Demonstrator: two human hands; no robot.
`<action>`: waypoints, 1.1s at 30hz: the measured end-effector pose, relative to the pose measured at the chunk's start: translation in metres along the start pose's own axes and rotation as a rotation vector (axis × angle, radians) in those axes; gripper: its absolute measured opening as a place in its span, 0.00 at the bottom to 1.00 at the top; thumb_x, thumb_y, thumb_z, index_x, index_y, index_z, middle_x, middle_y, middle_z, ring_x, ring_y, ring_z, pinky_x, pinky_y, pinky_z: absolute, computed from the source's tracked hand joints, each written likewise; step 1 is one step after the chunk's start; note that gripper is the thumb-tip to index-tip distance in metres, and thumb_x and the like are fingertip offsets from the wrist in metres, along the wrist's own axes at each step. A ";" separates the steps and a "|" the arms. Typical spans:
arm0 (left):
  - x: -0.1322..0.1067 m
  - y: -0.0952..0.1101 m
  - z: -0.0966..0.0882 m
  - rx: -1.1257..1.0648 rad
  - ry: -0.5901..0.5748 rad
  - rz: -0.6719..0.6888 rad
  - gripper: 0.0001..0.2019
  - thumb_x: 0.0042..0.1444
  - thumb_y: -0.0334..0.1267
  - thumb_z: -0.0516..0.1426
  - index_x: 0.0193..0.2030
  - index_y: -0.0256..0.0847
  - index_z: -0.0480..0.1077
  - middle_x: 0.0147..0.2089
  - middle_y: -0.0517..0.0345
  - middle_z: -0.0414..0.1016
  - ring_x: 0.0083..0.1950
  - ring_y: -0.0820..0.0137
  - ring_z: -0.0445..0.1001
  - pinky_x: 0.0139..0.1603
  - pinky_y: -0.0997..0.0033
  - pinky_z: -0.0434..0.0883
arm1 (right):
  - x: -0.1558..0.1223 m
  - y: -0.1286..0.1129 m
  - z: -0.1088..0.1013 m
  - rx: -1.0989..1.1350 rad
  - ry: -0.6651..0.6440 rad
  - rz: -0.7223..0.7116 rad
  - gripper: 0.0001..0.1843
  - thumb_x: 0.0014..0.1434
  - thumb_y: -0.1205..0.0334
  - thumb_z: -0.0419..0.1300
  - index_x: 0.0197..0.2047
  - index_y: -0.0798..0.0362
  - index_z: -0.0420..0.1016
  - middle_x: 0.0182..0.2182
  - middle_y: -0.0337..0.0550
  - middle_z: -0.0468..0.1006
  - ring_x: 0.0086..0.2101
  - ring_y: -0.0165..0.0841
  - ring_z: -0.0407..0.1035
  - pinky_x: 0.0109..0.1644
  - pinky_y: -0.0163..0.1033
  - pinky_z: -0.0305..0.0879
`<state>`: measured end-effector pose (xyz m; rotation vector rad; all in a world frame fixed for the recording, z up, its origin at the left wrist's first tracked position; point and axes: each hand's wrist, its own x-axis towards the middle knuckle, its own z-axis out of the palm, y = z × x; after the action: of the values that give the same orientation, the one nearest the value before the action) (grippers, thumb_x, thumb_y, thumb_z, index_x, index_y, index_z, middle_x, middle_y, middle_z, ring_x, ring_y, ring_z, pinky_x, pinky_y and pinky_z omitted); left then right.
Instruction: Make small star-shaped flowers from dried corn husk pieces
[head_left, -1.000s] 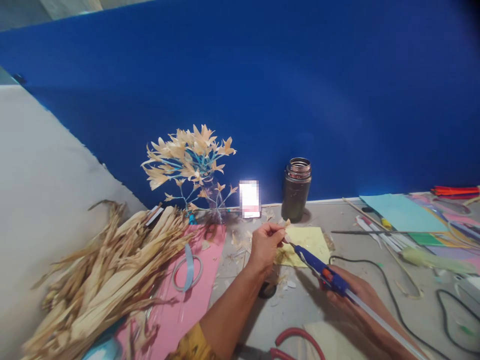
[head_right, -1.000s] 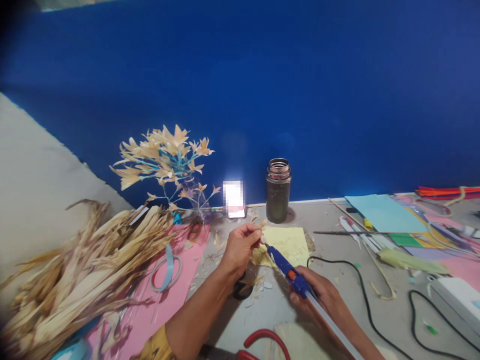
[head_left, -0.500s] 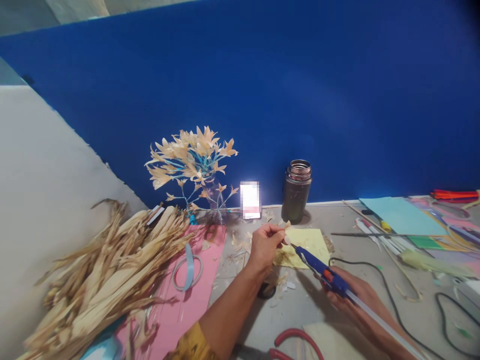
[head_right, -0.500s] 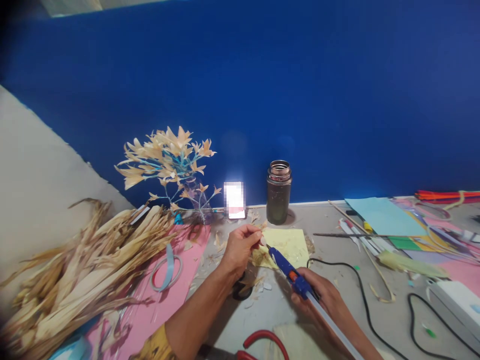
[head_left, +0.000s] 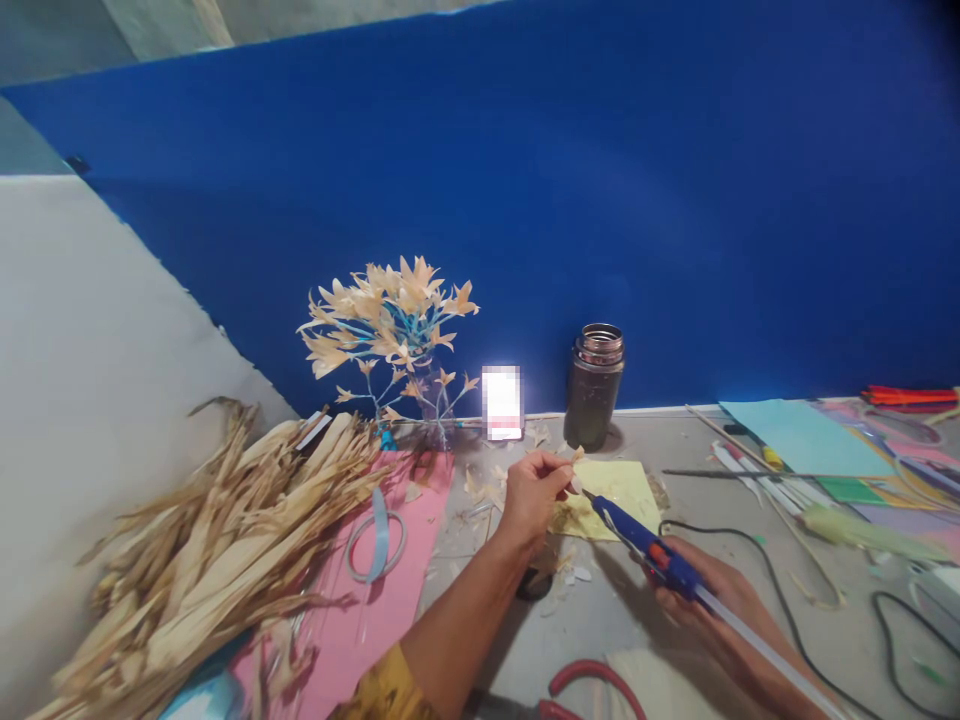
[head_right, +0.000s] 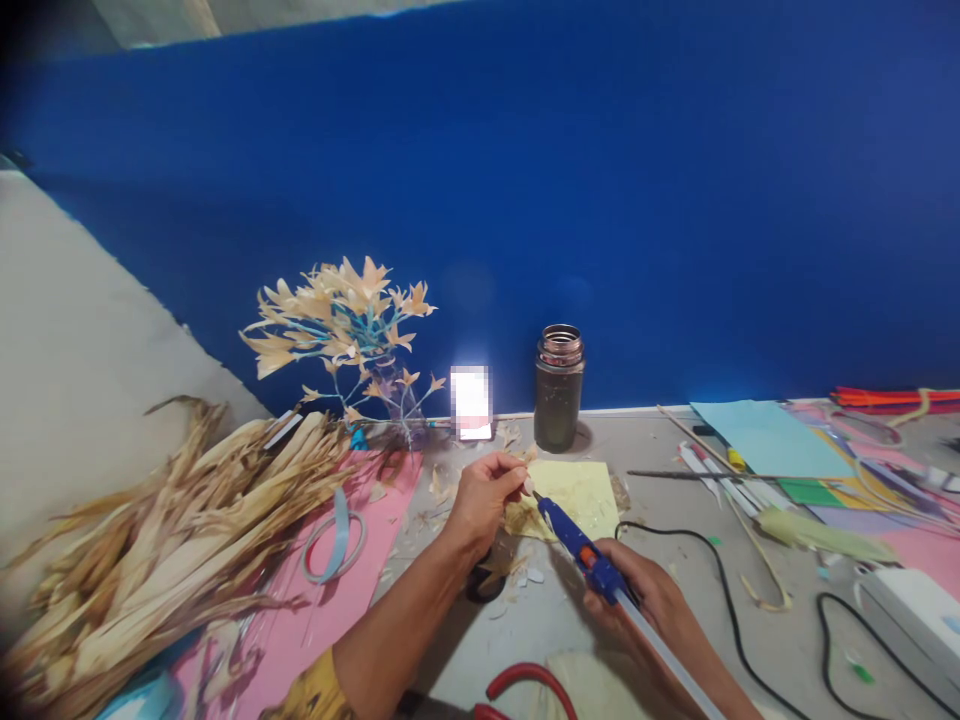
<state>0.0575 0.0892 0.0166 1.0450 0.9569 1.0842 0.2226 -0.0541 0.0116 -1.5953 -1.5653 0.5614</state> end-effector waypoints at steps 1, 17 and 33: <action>0.000 0.000 0.000 0.003 -0.004 0.000 0.02 0.45 0.31 0.64 0.25 0.36 0.75 0.20 0.60 0.74 0.22 0.77 0.67 0.27 0.77 0.63 | 0.000 0.000 0.000 -0.001 -0.003 -0.004 0.15 0.57 0.49 0.57 0.33 0.50 0.77 0.25 0.41 0.80 0.25 0.37 0.72 0.30 0.36 0.67; -0.001 0.000 -0.001 0.018 -0.009 0.015 0.04 0.45 0.32 0.65 0.25 0.36 0.75 0.20 0.60 0.74 0.22 0.76 0.69 0.27 0.76 0.64 | 0.001 0.002 0.000 -0.019 -0.013 -0.010 0.14 0.58 0.50 0.56 0.33 0.51 0.76 0.24 0.41 0.79 0.25 0.37 0.71 0.29 0.37 0.66; 0.000 0.000 -0.002 0.004 -0.009 -0.009 0.04 0.44 0.33 0.65 0.25 0.36 0.75 0.20 0.59 0.74 0.22 0.76 0.69 0.26 0.76 0.63 | 0.002 0.002 -0.004 0.019 -0.022 -0.014 0.14 0.58 0.49 0.57 0.33 0.50 0.77 0.24 0.40 0.78 0.25 0.36 0.71 0.30 0.36 0.67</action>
<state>0.0559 0.0901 0.0166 1.0470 0.9564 1.0698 0.2268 -0.0531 0.0125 -1.5684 -1.5814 0.5859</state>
